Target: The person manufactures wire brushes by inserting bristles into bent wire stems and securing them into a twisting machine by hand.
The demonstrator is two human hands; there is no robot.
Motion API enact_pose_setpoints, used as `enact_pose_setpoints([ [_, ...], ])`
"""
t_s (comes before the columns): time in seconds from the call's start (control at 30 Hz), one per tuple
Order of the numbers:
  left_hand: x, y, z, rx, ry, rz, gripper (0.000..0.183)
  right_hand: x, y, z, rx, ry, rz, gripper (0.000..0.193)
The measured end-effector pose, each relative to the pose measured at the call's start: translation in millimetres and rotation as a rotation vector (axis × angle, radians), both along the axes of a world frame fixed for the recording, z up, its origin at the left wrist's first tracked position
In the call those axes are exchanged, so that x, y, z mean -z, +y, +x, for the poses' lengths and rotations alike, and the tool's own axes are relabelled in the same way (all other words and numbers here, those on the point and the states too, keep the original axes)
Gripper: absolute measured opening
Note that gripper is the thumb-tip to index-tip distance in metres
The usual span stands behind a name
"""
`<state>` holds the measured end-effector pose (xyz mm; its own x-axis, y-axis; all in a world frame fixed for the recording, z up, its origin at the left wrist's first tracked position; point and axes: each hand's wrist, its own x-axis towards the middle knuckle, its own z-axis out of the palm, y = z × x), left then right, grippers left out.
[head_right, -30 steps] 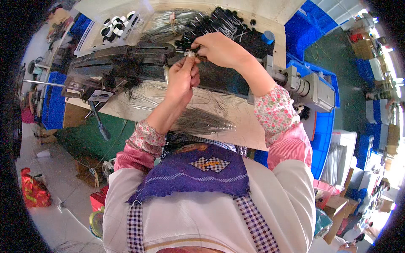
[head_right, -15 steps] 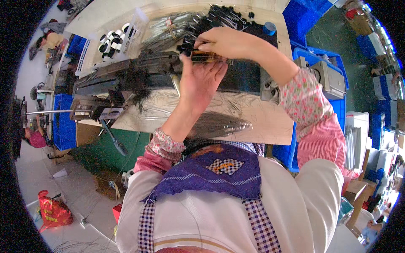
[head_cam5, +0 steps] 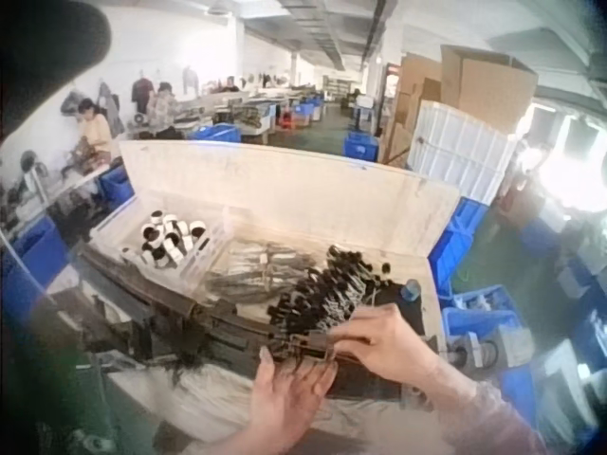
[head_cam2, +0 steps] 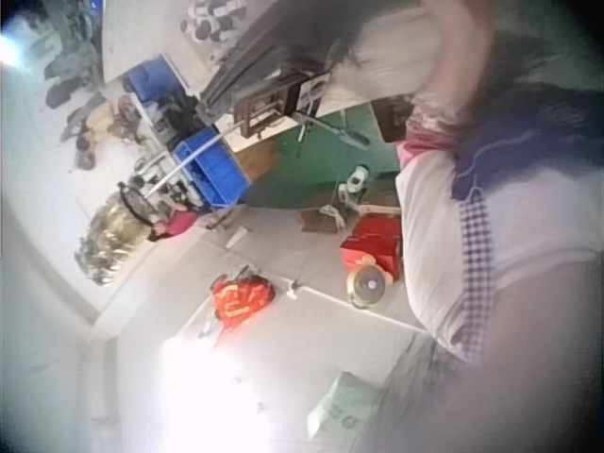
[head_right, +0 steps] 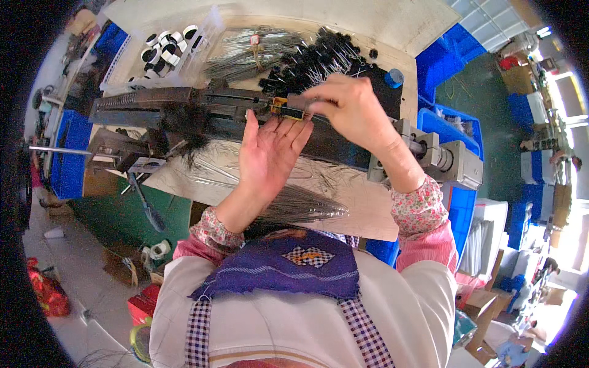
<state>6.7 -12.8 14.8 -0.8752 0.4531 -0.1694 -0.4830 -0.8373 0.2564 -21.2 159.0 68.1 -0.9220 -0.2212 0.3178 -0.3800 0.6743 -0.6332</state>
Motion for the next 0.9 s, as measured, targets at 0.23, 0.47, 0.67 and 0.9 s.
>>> enact_pose_setpoints([
  [0.23,2.6,3.2,2.2,-0.032,0.081,-0.077,0.066,7.5,-16.4,-8.0,-0.085,0.112,0.183,0.013],
  [0.47,4.5,3.4,-1.3,-0.003,0.079,-0.032,0.068,4.6,-0.7,3.9,-0.046,0.187,0.243,0.012],
  [0.67,20.9,1.2,-4.0,0.048,0.167,0.128,0.069,6.7,-30.8,20.2,-0.094,0.408,0.347,0.012],
  [0.9,4.9,3.8,2.9,-0.016,0.071,0.06,0.07,-7.3,-5.7,-6.5,-0.037,0.038,0.009,0.024],
])
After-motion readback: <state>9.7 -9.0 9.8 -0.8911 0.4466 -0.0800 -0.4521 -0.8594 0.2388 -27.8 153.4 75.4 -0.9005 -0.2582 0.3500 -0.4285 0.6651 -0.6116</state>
